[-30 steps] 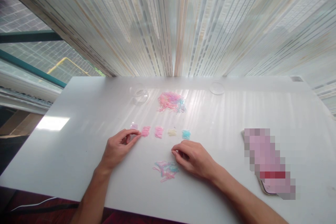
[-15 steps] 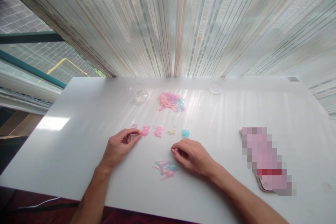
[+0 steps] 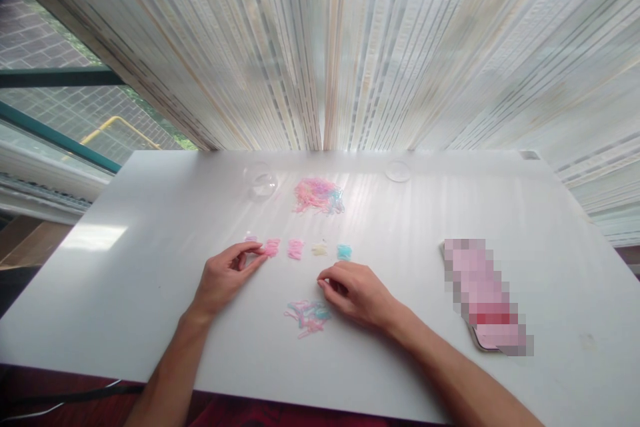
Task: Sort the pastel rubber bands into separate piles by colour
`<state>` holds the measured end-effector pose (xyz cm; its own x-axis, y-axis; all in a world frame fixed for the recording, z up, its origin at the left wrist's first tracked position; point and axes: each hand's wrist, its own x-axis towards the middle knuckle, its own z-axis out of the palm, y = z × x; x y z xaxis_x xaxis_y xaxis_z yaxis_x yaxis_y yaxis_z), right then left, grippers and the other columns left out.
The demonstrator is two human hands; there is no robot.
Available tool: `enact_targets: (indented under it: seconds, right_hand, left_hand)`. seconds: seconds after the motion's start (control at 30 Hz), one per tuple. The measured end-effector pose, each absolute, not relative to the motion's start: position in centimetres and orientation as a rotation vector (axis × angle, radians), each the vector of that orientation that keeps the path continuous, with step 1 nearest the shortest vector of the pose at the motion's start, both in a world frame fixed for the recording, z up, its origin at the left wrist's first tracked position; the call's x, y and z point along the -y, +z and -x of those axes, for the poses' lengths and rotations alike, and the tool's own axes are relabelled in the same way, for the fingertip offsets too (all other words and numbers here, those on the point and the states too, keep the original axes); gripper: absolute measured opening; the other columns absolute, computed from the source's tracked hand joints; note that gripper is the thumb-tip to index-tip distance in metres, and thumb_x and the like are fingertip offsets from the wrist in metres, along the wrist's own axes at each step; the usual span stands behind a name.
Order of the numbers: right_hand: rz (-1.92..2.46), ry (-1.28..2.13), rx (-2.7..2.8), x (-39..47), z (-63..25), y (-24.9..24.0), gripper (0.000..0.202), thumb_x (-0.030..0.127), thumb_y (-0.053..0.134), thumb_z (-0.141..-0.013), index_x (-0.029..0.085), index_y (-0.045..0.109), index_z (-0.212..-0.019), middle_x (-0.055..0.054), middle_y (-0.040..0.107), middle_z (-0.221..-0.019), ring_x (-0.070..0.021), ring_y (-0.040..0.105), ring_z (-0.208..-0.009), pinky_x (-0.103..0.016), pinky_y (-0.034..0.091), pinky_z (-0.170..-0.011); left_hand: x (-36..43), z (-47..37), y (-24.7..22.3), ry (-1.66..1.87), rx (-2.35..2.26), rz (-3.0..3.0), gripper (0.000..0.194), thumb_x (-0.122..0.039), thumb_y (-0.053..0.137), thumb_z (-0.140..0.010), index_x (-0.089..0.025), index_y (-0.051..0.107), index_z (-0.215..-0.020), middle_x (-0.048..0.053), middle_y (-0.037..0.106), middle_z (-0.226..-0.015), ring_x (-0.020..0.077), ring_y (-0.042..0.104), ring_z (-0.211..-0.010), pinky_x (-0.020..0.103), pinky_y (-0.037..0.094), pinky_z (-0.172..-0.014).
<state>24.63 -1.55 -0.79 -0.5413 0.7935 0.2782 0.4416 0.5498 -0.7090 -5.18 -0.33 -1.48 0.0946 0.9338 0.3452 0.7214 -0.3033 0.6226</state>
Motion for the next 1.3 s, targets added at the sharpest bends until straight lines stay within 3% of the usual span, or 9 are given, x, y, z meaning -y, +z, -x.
enact_targets:
  seconds: [0.27,0.43,0.67,0.8,0.9,1.1,1.3]
  right_hand:
    - [0.982,0.778,2.198,1.5,-24.6,-0.9,0.020,0.023,0.049,-0.100,0.019,0.067,-0.092,-0.002,0.064,-0.069,-0.0128,0.056,-0.060,-0.023,0.045,-0.059]
    - [1.008,0.792,2.209,1.6,-24.5,-0.9,0.018,0.022,0.050,-0.098,0.019,0.066,-0.091,-0.001,0.064,-0.070,-0.0126,0.056,-0.060,-0.023,0.044,-0.060]
    - [1.015,0.837,2.259,1.6,-24.5,-0.1,0.013,0.021,0.055,-0.093,0.018,0.064,-0.084,-0.001,0.062,-0.071,-0.0128,0.054,-0.062,-0.023,0.042,-0.060]
    - [0.958,0.854,2.323,1.7,-24.7,0.2,0.014,0.019,0.055,-0.092,0.018,0.065,-0.081,-0.002,0.063,-0.071,-0.0132,0.054,-0.063,-0.024,0.042,-0.061]
    - [0.911,0.856,2.370,1.9,-24.9,0.3,0.013,0.017,0.055,-0.090,0.018,0.064,-0.080,-0.001,0.062,-0.070,-0.0139,0.054,-0.064,-0.025,0.042,-0.063]
    - [0.873,0.900,2.457,2.3,-25.1,0.5,0.010,0.016,0.058,-0.086,0.018,0.062,-0.077,0.000,0.060,-0.068,-0.0135,0.052,-0.062,-0.025,0.040,-0.062]
    - [0.848,0.875,2.474,2.5,-25.0,0.9,0.011,0.016,0.058,-0.087,0.018,0.065,-0.079,-0.001,0.062,-0.069,-0.0139,0.053,-0.062,-0.025,0.041,-0.062]
  left_hand:
    - [0.4,5.0,-1.1,1.070,-1.611,-2.025,0.024,-0.038,0.070,-0.090,-0.019,0.071,-0.103,0.003,0.075,-0.085,0.0087,0.048,-0.053,0.020,0.051,-0.056]
    - [0.5,4.9,-0.7,1.102,-1.545,-2.053,0.016,-0.033,0.067,-0.093,-0.018,0.073,-0.095,0.003,0.074,-0.086,0.0085,0.051,-0.056,0.020,0.050,-0.058]
    - [2.5,3.1,1.8,0.614,-1.241,-2.160,0.010,-0.027,0.069,-0.092,-0.024,0.073,-0.101,0.001,0.073,-0.091,0.0126,0.062,-0.068,0.025,0.053,-0.068]
    - [4.2,1.3,2.4,0.517,-1.101,-2.193,0.027,-0.018,0.078,-0.081,-0.026,0.072,-0.107,0.002,0.071,-0.099,0.0181,0.067,-0.091,0.029,0.056,-0.081]
    - [5.1,0.1,2.1,0.533,-1.068,-2.197,0.034,-0.016,0.081,-0.077,-0.027,0.073,-0.108,0.003,0.068,-0.105,0.0191,0.067,-0.096,0.030,0.056,-0.085]
    - [6.0,-1.1,0.9,0.607,-1.082,-2.224,0.011,-0.025,0.072,-0.089,-0.025,0.075,-0.100,0.004,0.067,-0.100,0.0177,0.065,-0.090,0.029,0.055,-0.080]
    - [6.3,-0.9,0.3,0.630,-1.075,-2.210,0.008,-0.022,0.069,-0.092,-0.025,0.076,-0.093,0.003,0.067,-0.102,0.0143,0.064,-0.084,0.024,0.053,-0.074]
